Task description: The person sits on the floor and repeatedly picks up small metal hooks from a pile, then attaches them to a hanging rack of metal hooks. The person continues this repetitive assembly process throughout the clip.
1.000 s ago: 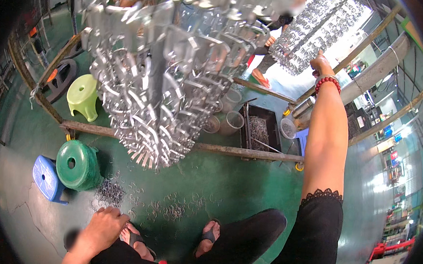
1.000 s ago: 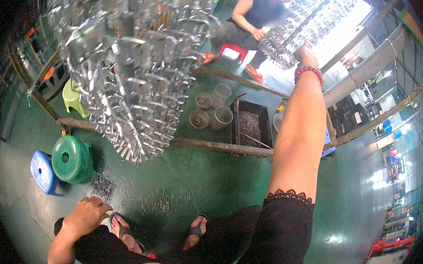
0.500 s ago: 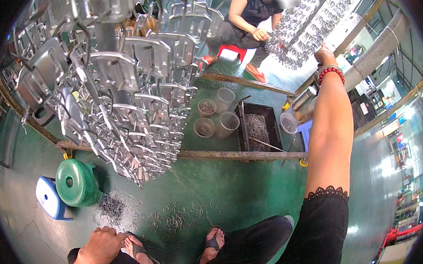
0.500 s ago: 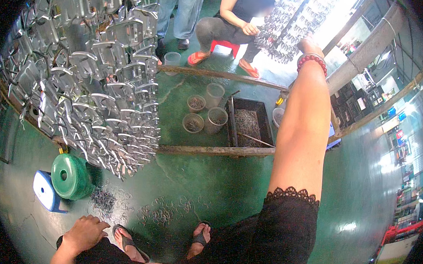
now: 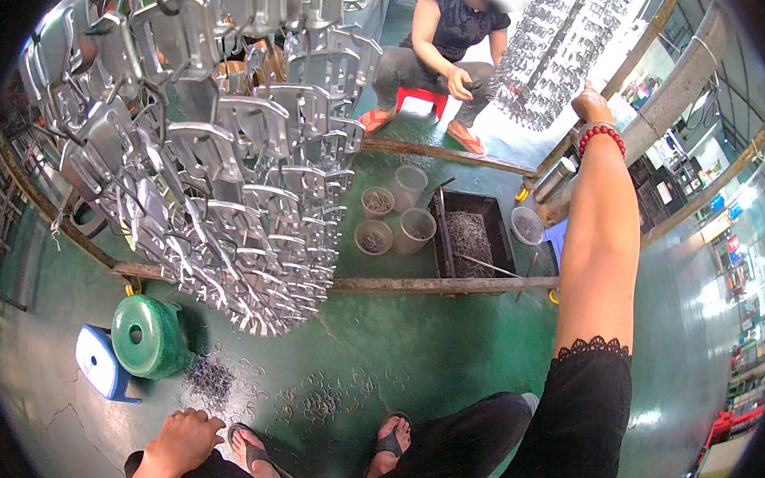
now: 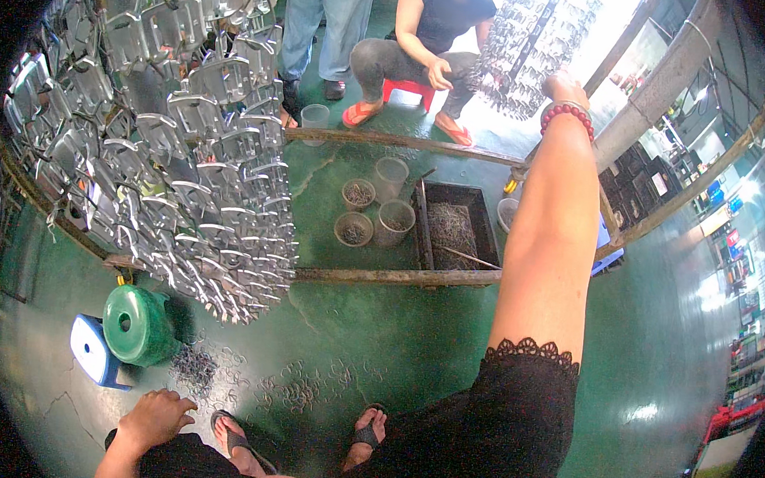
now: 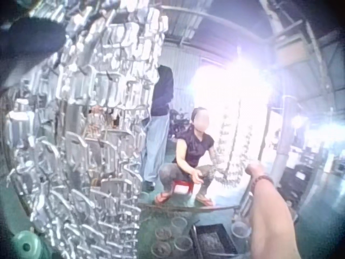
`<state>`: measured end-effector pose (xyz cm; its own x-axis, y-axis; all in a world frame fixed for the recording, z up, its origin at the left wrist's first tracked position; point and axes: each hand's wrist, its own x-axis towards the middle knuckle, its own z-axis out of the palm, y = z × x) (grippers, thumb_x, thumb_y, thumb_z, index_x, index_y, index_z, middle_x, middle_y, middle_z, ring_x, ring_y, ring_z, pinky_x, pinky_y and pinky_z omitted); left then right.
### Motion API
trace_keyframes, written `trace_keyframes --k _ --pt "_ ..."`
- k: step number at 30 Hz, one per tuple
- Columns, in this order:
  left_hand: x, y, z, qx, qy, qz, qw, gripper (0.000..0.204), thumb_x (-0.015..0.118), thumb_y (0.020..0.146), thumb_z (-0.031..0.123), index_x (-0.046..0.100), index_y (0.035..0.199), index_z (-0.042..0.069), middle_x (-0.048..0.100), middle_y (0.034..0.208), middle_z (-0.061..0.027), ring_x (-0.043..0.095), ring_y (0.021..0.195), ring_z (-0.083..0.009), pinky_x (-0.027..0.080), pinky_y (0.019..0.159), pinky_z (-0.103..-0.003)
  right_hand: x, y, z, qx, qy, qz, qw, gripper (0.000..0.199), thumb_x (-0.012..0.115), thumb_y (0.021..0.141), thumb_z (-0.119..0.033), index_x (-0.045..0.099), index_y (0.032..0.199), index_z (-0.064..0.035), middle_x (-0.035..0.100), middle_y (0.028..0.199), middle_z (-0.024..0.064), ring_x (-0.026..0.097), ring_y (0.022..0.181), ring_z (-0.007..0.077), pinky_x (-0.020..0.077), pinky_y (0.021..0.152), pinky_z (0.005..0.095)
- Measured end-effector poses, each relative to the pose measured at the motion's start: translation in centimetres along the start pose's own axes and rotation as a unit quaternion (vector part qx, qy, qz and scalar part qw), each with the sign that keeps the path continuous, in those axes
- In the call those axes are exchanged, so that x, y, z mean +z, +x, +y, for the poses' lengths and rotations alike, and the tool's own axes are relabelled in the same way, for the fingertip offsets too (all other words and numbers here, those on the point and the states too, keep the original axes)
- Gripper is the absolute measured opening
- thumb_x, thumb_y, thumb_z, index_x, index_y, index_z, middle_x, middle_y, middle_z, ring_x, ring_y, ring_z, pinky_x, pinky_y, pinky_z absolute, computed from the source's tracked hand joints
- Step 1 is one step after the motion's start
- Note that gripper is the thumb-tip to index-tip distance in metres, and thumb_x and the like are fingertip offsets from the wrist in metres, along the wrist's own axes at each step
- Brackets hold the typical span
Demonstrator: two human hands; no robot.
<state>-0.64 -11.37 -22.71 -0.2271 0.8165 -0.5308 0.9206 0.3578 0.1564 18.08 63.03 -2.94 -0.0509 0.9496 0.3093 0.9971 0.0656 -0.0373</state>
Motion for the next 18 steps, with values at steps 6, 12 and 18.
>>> trace_keyframes --k 6,12,18 --pt "-0.1 -0.3 0.2 -0.003 0.0 0.006 1.0 0.027 0.062 0.081 0.03 0.063 0.102 0.014 0.063 0.09 -0.0139 0.06 0.088 -0.0313 0.048 0.078 -0.041 1.1 1.2 -0.4 -0.019 -0.009 0.024 0.999 0.061 0.04 0.084 -0.02 0.023 0.142 -0.0253 0.041 0.139 0.0057 0.042 0.125 0.0266 0.0356 0.103 0.0405" --pt "-0.7 -0.8 0.6 -0.029 -0.002 -0.028 0.999 0.028 0.06 0.082 0.031 0.063 0.103 0.014 0.063 0.092 -0.0132 0.06 0.092 -0.0308 0.047 0.081 -0.041 -0.4 -2.1 -2.4 -0.05 0.015 0.008 0.999 0.061 0.039 0.084 -0.021 0.022 0.143 -0.0257 0.043 0.137 0.0059 0.043 0.125 0.0264 0.0359 0.102 0.0412" --pt "-1.2 -1.2 0.8 -0.009 -0.013 -0.016 1.0 0.028 0.06 0.082 0.031 0.063 0.103 0.013 0.063 0.092 -0.0129 0.059 0.093 -0.0303 0.047 0.083 -0.041 -0.3 -2.1 -3.9 -0.062 0.016 0.034 0.997 0.055 0.037 0.084 -0.023 0.031 0.139 -0.027 0.046 0.135 0.0058 0.045 0.123 0.0255 0.0379 0.1 0.0414"
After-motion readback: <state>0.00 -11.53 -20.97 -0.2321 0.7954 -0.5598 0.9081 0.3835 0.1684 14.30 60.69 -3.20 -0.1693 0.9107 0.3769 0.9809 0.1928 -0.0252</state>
